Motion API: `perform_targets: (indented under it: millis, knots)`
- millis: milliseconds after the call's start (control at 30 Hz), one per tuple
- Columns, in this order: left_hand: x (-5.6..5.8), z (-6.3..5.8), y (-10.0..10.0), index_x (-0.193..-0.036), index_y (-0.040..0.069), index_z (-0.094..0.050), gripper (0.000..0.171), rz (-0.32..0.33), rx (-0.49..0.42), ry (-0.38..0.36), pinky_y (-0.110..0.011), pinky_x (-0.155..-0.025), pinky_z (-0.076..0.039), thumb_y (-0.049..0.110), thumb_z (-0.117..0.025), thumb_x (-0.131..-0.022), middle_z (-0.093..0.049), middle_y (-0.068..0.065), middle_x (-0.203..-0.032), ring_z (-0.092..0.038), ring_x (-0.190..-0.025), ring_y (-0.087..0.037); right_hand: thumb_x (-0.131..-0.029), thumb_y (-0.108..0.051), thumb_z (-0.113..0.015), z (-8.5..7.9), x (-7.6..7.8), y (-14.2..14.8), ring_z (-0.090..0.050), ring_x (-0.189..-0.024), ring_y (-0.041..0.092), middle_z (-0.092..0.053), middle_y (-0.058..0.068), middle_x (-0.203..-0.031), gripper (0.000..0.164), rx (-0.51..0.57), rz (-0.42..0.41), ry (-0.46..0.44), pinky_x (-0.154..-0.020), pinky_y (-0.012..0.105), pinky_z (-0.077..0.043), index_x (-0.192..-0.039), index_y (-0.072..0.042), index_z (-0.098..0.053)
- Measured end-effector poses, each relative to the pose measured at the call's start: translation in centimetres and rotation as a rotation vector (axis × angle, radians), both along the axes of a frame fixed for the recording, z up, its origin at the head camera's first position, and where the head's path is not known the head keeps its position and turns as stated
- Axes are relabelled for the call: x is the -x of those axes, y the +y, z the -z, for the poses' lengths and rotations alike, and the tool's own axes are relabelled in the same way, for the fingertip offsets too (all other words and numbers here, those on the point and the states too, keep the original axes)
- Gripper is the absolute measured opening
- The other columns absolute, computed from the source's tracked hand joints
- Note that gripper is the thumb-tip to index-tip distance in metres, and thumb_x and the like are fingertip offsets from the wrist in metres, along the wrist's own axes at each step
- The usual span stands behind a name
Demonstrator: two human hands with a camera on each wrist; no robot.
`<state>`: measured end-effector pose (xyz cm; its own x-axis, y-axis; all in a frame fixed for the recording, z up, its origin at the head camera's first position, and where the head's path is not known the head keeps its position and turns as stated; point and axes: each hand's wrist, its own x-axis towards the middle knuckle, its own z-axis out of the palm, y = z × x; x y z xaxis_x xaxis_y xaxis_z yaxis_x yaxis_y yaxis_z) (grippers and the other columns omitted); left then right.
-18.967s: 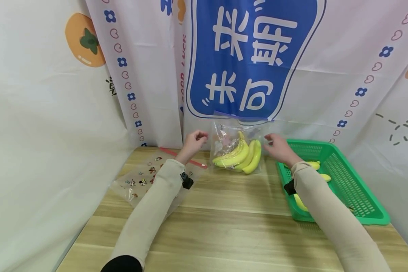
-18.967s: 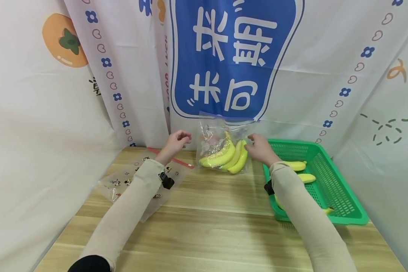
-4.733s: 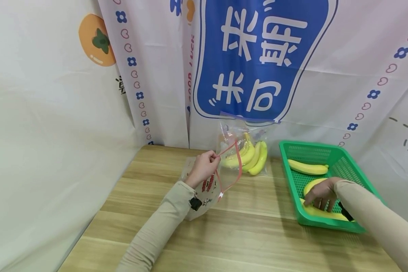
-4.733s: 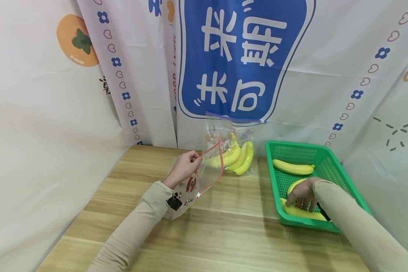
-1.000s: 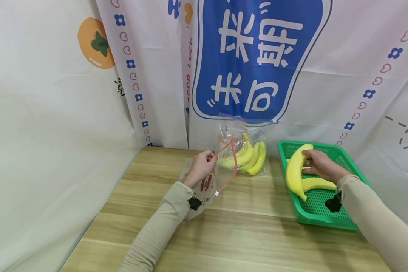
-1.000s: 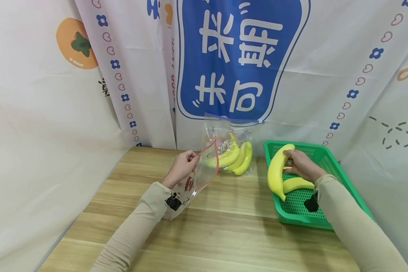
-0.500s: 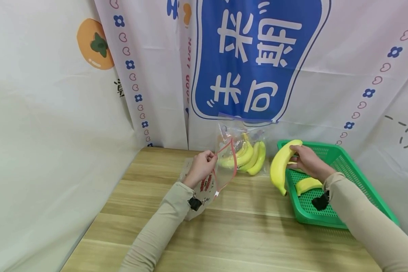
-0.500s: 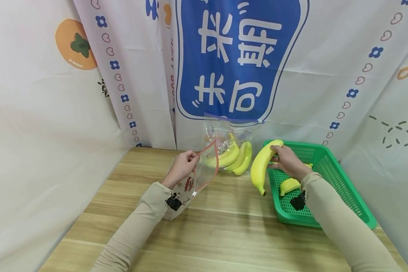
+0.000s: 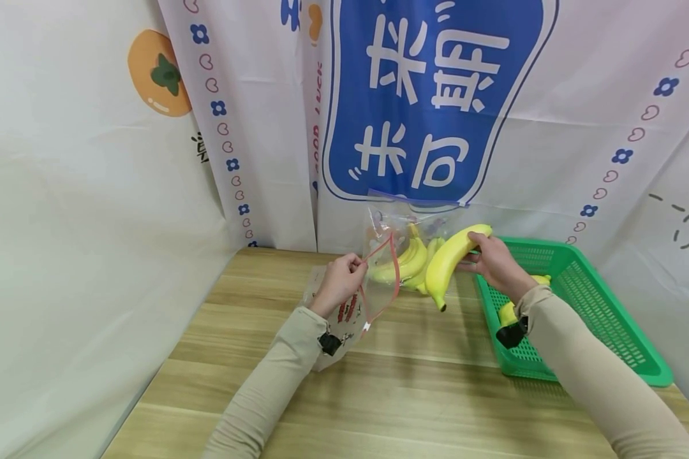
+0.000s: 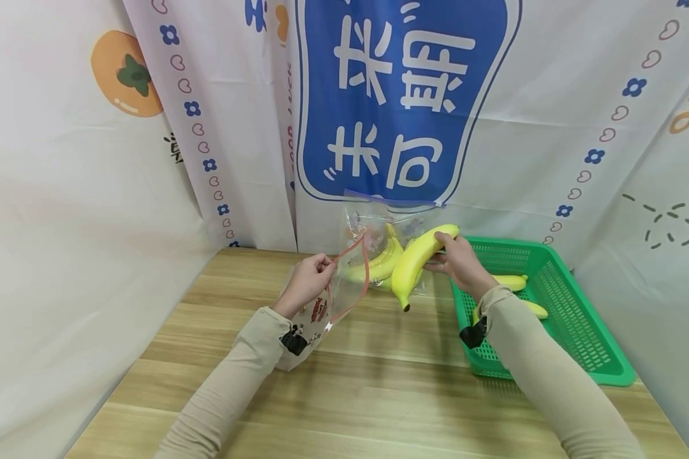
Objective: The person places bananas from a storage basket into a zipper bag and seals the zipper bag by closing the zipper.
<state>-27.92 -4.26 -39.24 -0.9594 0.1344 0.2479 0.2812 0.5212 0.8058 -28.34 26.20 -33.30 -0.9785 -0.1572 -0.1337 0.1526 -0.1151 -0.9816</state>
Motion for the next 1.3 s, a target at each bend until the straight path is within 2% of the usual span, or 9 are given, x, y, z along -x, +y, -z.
perform_targets:
  millis: [67, 167, 333, 600, 933, 1167, 1300]
  knots:
    - [0.0, 0.0, 0.0, -0.095, 0.005, -0.066, 0.022, -0.002, 0.003, 0.002, -0.023, -0.042, -0.035, 0.024, -0.053, -0.095, -0.058, 0.001, -0.065, -0.043, -0.048, -0.010, -0.103, -0.030, -0.033, -0.2, 0.0, -0.7, -0.032, -0.132, 0.041, -0.019, 0.022, -0.146, 0.054, 0.002, 0.015, -0.002, -0.098, 0.047, -0.040, -0.145, -0.005, -0.011]
    - [0.1, 0.0, 0.0, -0.096, 0.004, -0.065, 0.023, 0.006, -0.005, 0.002, -0.023, -0.042, -0.034, 0.023, -0.052, -0.096, -0.058, 0.000, -0.065, -0.043, -0.048, -0.010, -0.103, -0.029, -0.033, -0.4, -0.1, -1.7, -0.038, -0.128, 0.038, -0.026, 0.020, -0.142, 0.053, 0.017, 0.039, 0.002, -0.099, 0.045, -0.040, -0.145, -0.003, -0.013]
    - [0.0, 0.0, 0.1, -0.095, 0.005, -0.065, 0.022, 0.012, -0.009, 0.006, -0.023, -0.041, -0.034, 0.023, -0.052, -0.096, -0.059, 0.000, -0.065, -0.042, -0.047, -0.010, -0.103, -0.026, -0.033, -0.6, -0.3, -3.4, -0.052, -0.109, 0.028, -0.037, 0.015, -0.128, 0.048, 0.075, 0.062, 0.023, -0.093, 0.040, -0.046, -0.141, -0.001, -0.018]
    - [0.1, -0.1, 0.3, -0.093, 0.007, -0.065, 0.020, 0.004, 0.000, 0.005, -0.022, -0.042, -0.036, 0.023, -0.053, -0.096, -0.060, 0.000, -0.067, -0.045, -0.048, -0.010, -0.103, -0.023, -0.035, -0.3, -0.4, -5.7, -0.056, -0.101, 0.025, -0.040, 0.015, -0.125, 0.044, 0.127, 0.103, 0.045, -0.090, 0.039, -0.048, -0.139, -0.001, -0.024]
    - [-0.1, -0.2, 0.4, -0.099, 0.002, -0.065, 0.025, 0.012, -0.020, 0.018, -0.022, -0.039, -0.030, 0.022, -0.052, -0.097, -0.057, -0.001, -0.062, -0.038, -0.043, -0.010, -0.101, -0.022, -0.045, 1.0, -0.6, -7.3, -0.058, -0.105, 0.032, -0.042, 0.021, -0.127, 0.042, -0.020, 0.137, 0.163, -0.085, 0.038, -0.051, -0.132, 0.002, -0.032]
    - [-0.2, -0.6, 0.5, -0.103, 0.002, -0.062, 0.024, 0.006, -0.038, -0.028, -0.022, -0.038, -0.030, 0.020, -0.049, -0.097, -0.058, -0.002, -0.067, -0.037, -0.043, -0.009, -0.099, -0.021, -0.050, 1.9, -0.9, -7.4, -0.053, -0.111, 0.034, -0.037, 0.025, -0.126, 0.050, -0.147, 0.118, 0.242, -0.085, 0.034, -0.051, -0.132, 0.004, -0.023]
    - [-0.2, -0.7, 0.6, -0.101, 0.005, -0.060, 0.019, -0.005, -0.046, -0.040, -0.022, -0.039, -0.031, 0.019, -0.048, -0.097, -0.055, -0.002, -0.067, -0.038, -0.045, -0.010, -0.097, -0.023, -0.053, 2.3, -1.0, -7.3, -0.052, -0.114, 0.035, -0.038, 0.025, -0.125, 0.052, -0.218, 0.111, 0.270, -0.083, 0.030, -0.052, -0.131, 0.003, -0.024]
